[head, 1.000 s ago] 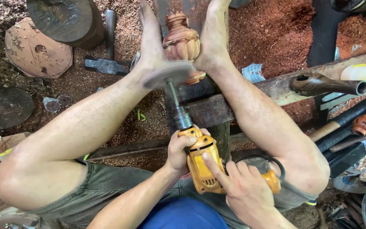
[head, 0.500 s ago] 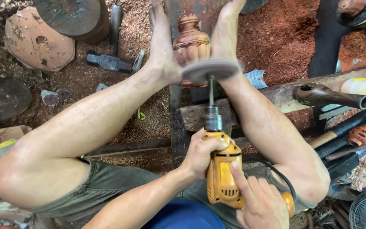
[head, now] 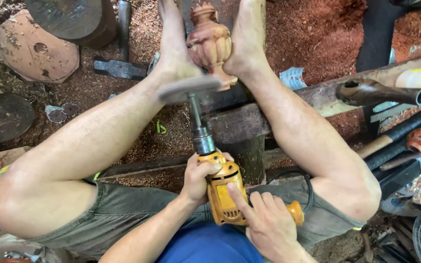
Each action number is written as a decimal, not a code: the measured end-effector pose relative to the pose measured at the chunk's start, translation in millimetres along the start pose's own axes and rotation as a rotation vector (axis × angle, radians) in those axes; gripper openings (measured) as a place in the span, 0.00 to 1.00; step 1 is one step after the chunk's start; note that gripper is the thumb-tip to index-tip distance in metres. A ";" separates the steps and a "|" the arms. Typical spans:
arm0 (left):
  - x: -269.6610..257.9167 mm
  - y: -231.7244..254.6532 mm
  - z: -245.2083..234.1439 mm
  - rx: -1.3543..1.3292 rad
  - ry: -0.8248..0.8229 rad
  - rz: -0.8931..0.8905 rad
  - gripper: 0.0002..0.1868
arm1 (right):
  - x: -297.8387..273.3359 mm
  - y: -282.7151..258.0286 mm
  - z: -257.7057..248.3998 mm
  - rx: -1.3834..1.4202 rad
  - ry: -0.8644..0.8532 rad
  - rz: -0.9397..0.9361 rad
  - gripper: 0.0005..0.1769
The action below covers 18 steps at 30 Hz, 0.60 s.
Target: Polishing and finishing a decorative wooden object using a drill with a sanding attachment.
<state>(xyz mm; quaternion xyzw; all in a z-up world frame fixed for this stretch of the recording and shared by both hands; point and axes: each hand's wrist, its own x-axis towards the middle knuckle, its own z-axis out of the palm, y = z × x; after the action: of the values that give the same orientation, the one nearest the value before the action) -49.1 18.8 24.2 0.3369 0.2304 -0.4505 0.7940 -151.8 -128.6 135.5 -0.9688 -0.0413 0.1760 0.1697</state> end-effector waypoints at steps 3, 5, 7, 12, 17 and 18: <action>1.7 3.0 14.8 0.064 -0.016 -0.005 0.15 | -11.3 4.7 4.5 0.004 0.021 0.020 0.56; 2.6 1.7 30.6 0.133 -0.037 -0.001 0.14 | -26.3 10.5 10.4 0.002 0.048 0.075 0.58; 9.7 -4.7 40.5 0.151 -0.042 0.003 0.14 | -33.6 15.3 9.6 0.023 0.053 0.105 0.60; 24.9 -7.0 51.6 0.201 -0.032 0.001 0.13 | -33.3 19.4 15.2 0.069 0.077 0.187 0.62; 39.6 -5.2 27.7 0.254 -0.025 0.038 0.12 | -8.3 15.9 15.2 0.078 0.079 0.185 0.60; 40.5 -1.3 24.7 0.253 -0.025 0.038 0.12 | -1.6 14.4 11.9 0.078 0.078 0.186 0.60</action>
<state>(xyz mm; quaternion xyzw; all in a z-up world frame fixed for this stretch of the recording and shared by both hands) -29.0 -22.7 13.1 0.4330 0.1551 -0.4652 0.7563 -157.2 -138.6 120.6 -0.9673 0.0622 0.1545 0.1915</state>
